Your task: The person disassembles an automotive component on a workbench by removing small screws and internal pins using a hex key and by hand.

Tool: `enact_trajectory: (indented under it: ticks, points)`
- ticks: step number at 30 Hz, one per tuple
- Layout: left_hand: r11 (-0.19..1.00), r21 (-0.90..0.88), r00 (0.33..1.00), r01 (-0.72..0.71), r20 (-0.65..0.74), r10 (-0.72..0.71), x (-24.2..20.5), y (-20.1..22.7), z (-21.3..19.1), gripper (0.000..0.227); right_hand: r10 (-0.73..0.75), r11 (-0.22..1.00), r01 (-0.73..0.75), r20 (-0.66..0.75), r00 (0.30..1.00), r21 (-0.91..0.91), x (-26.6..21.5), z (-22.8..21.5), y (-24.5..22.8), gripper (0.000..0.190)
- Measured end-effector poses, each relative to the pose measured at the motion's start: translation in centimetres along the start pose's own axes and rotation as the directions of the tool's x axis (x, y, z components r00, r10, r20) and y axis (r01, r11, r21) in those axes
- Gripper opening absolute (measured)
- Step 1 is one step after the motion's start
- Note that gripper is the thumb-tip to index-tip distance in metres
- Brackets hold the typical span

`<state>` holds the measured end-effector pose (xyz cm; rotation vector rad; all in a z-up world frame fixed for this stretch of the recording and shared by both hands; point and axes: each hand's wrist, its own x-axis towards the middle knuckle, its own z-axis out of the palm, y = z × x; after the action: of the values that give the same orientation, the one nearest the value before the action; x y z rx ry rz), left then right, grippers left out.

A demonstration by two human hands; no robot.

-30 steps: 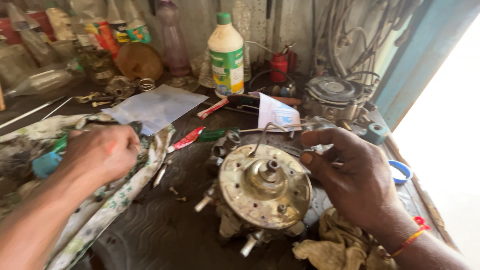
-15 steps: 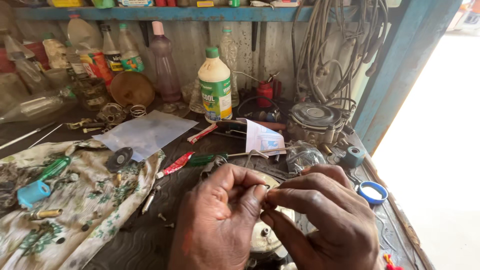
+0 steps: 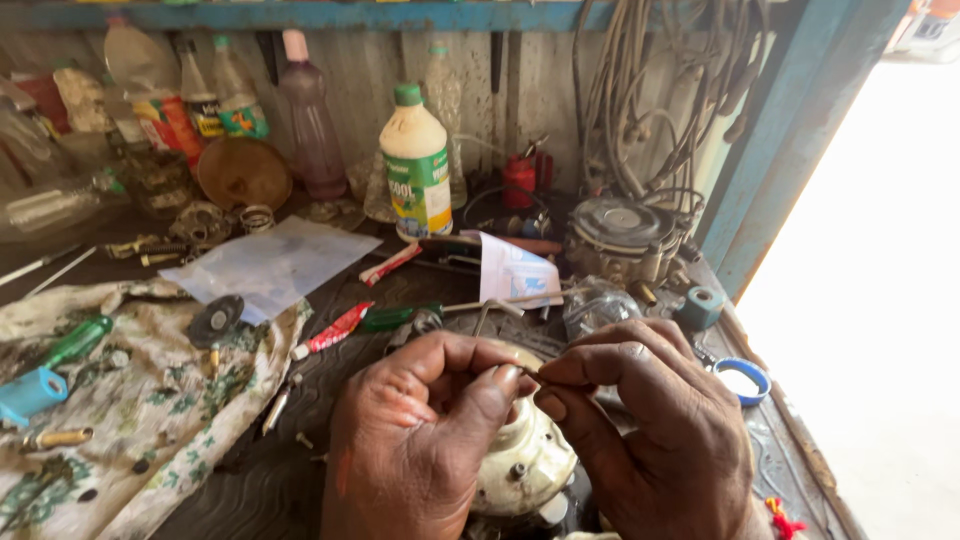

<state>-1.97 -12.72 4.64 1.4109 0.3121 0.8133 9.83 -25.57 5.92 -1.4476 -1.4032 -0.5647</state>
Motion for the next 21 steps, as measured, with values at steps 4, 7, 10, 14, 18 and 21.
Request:
enact_trajectory:
  ticks: [4,7,10,14,18,21]
  points:
    - [0.999,0.022,0.999,0.032,-0.024,-0.031,-0.1,0.2,-0.2,0.011,-0.007,1.000,0.008,0.033,0.999,-0.003,-0.1,0.5,0.1,0.017]
    - [0.999,-0.027,1.000,0.027,0.001,-0.027,-0.2,0.0,-0.4,0.011,-0.030,1.000,0.030,0.031,0.999,-0.007,-0.1,0.7,0.0,0.018]
    - [0.999,-0.039,0.999,0.014,0.049,-0.012,-0.1,-0.2,-0.8,0.011,-0.024,1.000,0.024,0.033,0.999,-0.008,-0.1,0.8,-0.1,0.019]
    - [0.998,0.003,0.992,-0.062,0.113,0.061,0.0,-0.3,-1.9,0.010,-0.015,1.000,0.015,0.045,0.999,0.005,-0.2,0.7,-0.2,0.020]
    - [0.992,0.068,0.988,-0.109,0.119,0.101,0.2,-0.5,-2.3,0.011,0.013,0.998,-0.016,0.066,0.998,0.055,-0.3,0.7,-0.4,0.019]
    - [0.982,-0.181,0.983,-0.048,0.165,0.078,0.1,-0.6,-2.3,0.016,0.060,0.990,-0.065,0.037,0.997,0.125,-0.5,0.8,-0.6,0.017]
